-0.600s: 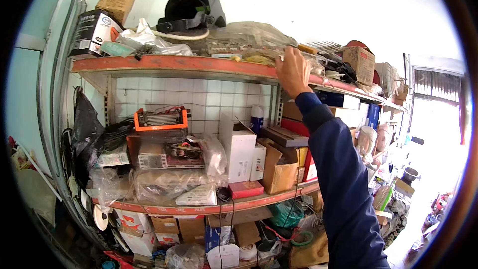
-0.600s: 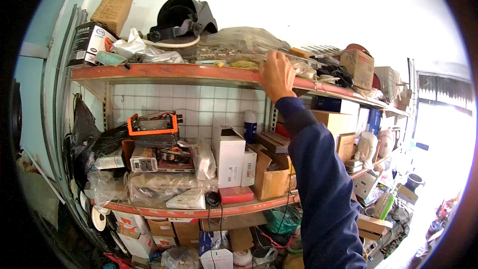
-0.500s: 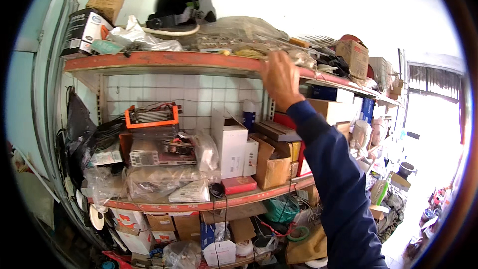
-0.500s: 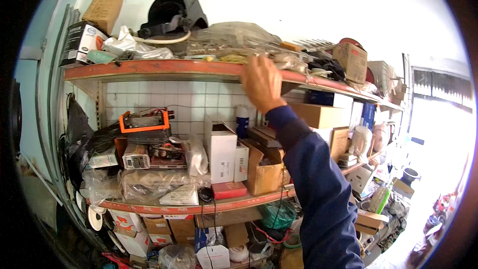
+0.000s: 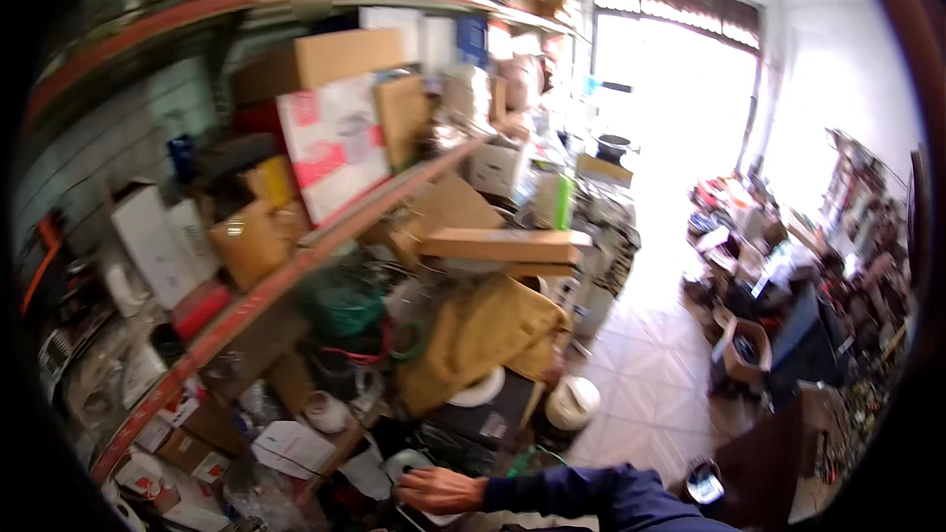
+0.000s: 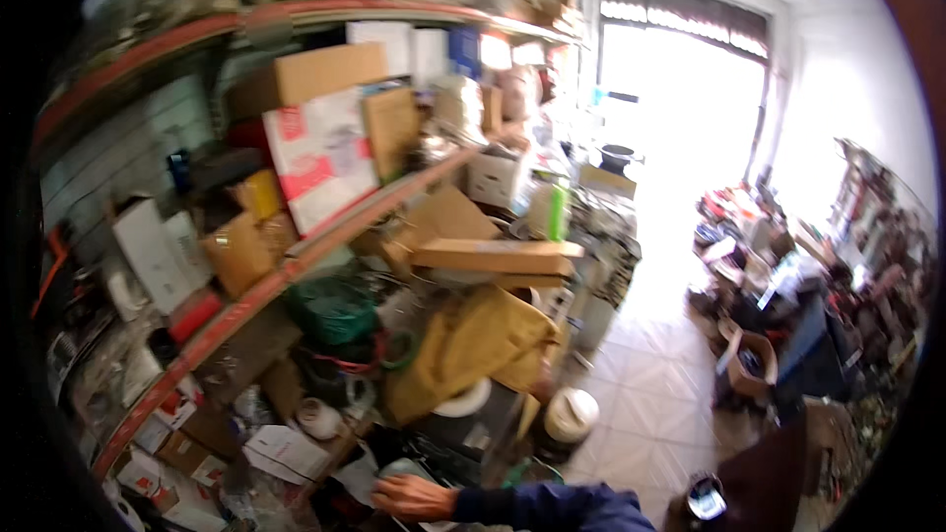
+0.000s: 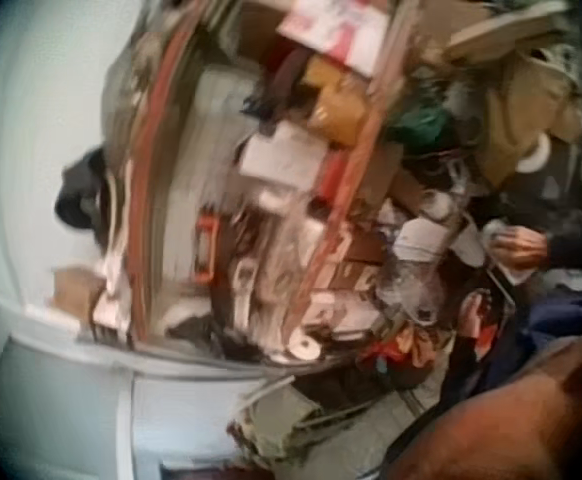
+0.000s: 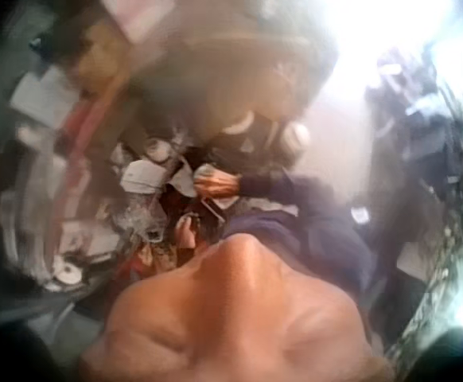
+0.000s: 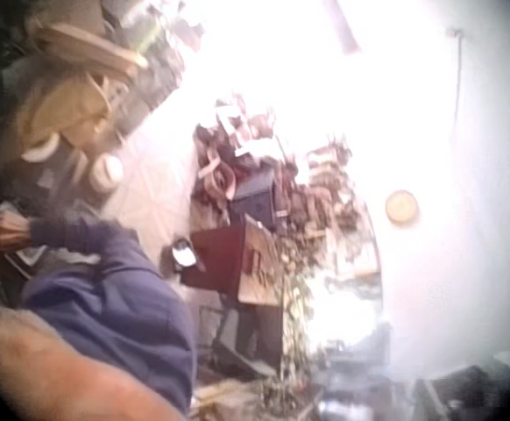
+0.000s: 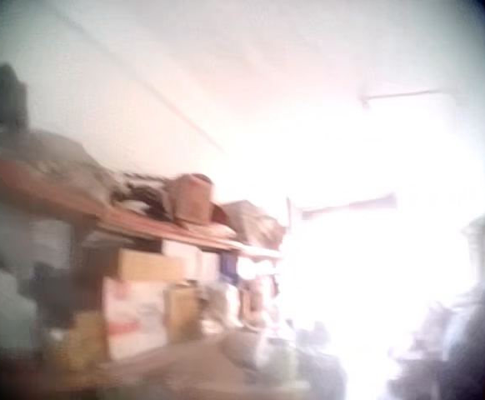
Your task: The person walks through a cluttered workshop and approaches a disassembled washing machine. They use a multimeter to test various electrical components and wires inside the machine's control panel, checking for continuity or voltage.
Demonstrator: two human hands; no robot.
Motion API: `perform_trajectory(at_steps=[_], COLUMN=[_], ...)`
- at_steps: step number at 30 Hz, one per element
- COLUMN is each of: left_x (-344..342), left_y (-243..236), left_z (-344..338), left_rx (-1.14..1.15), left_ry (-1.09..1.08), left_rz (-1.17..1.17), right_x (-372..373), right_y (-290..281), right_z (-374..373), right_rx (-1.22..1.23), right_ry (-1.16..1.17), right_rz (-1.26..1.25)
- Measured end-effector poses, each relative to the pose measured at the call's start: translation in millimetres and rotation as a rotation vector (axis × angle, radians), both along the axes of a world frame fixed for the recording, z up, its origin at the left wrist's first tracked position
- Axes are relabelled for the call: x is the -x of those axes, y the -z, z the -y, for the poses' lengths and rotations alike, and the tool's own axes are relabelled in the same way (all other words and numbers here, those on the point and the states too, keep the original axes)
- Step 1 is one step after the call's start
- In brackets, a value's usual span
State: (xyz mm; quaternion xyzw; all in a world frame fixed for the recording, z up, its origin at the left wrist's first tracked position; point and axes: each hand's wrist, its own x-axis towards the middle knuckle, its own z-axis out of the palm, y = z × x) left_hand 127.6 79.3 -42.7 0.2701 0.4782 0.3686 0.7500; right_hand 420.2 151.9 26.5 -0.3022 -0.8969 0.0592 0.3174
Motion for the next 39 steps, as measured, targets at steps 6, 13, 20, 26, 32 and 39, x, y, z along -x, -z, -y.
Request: perform_trajectory(at_steps=[6,13,20,26,32,39], left_x=[-129.9,-327.3,-435.9,-434.0,-430.0,-428.9], left_y=[-11.0,-27.8,-32.9,-31.7,-9.2,16.5], left_z=[-24.3,24.4,105.8,136.5,152.5,199.4], left_rx=[-0.057,0.027,0.026,0.055,0.087,0.153], left_ry=[0.405,0.878,1.187,1.353,1.388,1.504], left_rz=[-0.03,-0.053,-0.037,-0.142,-0.129,-0.215], right_x=[-209.6,-190.7,-48.4,24.6,40.7,37.7], right_y=[301.6,361.6,373.1,378.7,356.0,353.3], right_z=[369.7,825.4,795.5,657.0,637.5,660.1], right_rx=[1.05,1.261,0.99,1.302,1.212,1.169], right_ry=[1.322,2.578,2.324,2.02,2.088,2.133], right_rz=[0.051,-1.672,-1.936,-1.754,-1.709,-1.737])
